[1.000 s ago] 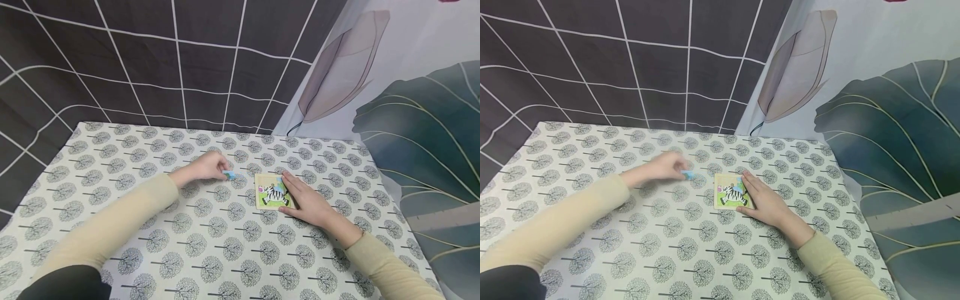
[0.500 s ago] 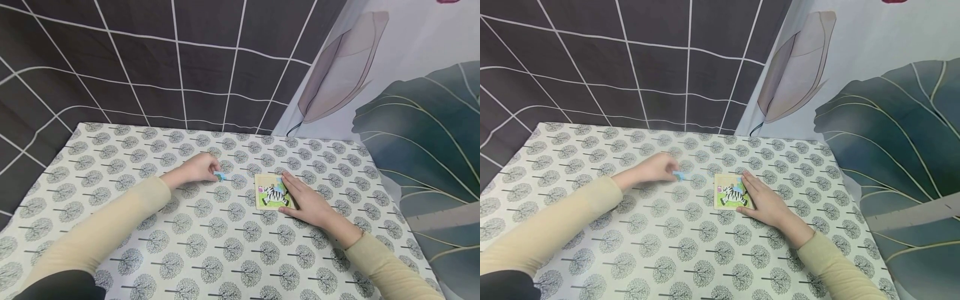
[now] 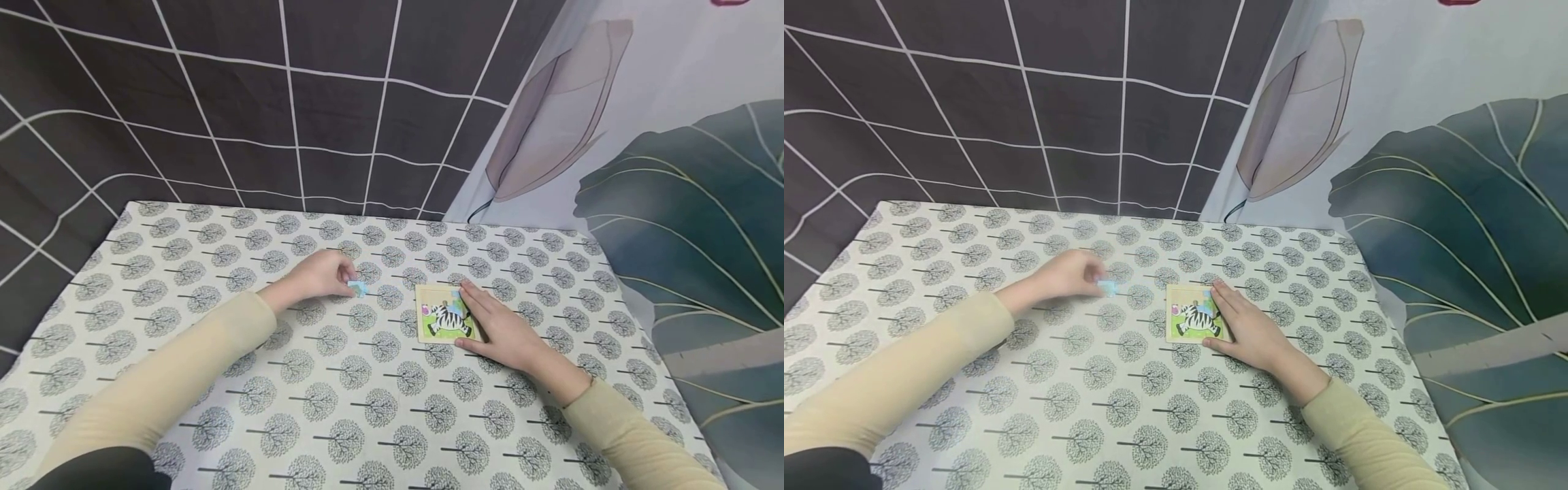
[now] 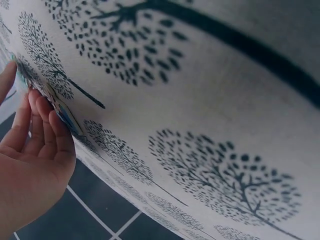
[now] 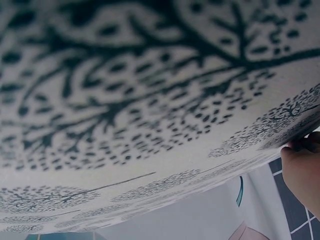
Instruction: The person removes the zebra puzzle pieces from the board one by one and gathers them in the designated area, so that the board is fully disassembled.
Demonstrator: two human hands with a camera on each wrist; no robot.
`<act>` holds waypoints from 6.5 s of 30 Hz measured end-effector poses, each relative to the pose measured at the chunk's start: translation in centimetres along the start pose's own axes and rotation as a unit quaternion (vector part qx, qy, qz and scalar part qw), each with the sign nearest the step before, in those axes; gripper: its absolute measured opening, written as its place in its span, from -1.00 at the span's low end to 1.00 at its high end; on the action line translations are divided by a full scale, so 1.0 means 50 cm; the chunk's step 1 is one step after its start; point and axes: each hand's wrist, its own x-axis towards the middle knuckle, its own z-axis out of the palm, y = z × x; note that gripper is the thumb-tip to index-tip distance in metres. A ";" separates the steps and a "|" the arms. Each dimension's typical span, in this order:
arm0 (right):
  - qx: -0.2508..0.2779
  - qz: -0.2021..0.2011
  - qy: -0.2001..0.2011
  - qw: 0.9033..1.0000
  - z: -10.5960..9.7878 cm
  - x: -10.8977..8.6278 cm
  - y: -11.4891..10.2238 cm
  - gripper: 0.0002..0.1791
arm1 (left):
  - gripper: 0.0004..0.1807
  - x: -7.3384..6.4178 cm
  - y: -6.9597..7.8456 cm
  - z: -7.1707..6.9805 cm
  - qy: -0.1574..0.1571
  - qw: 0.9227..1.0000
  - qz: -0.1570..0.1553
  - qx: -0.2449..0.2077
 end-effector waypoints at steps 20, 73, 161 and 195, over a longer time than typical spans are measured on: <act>-0.007 -0.011 0.010 1.000 -0.001 -0.004 0.003 0.15 | -0.78 0.074 0.103 0.042 -0.006 0.996 0.069 -0.060; 0.007 0.016 0.002 1.000 -0.003 -0.010 0.018 0.16 | -0.87 0.188 0.243 0.173 -0.014 0.975 0.187 0.120; -0.008 0.023 0.003 1.000 0.000 -0.014 0.019 0.15 | -0.60 0.167 0.245 0.198 -0.001 0.986 0.153 0.059; -0.010 0.019 0.002 1.000 -0.004 -0.016 0.014 0.17 | -0.89 0.122 0.179 0.100 0.001 0.984 0.134 -0.121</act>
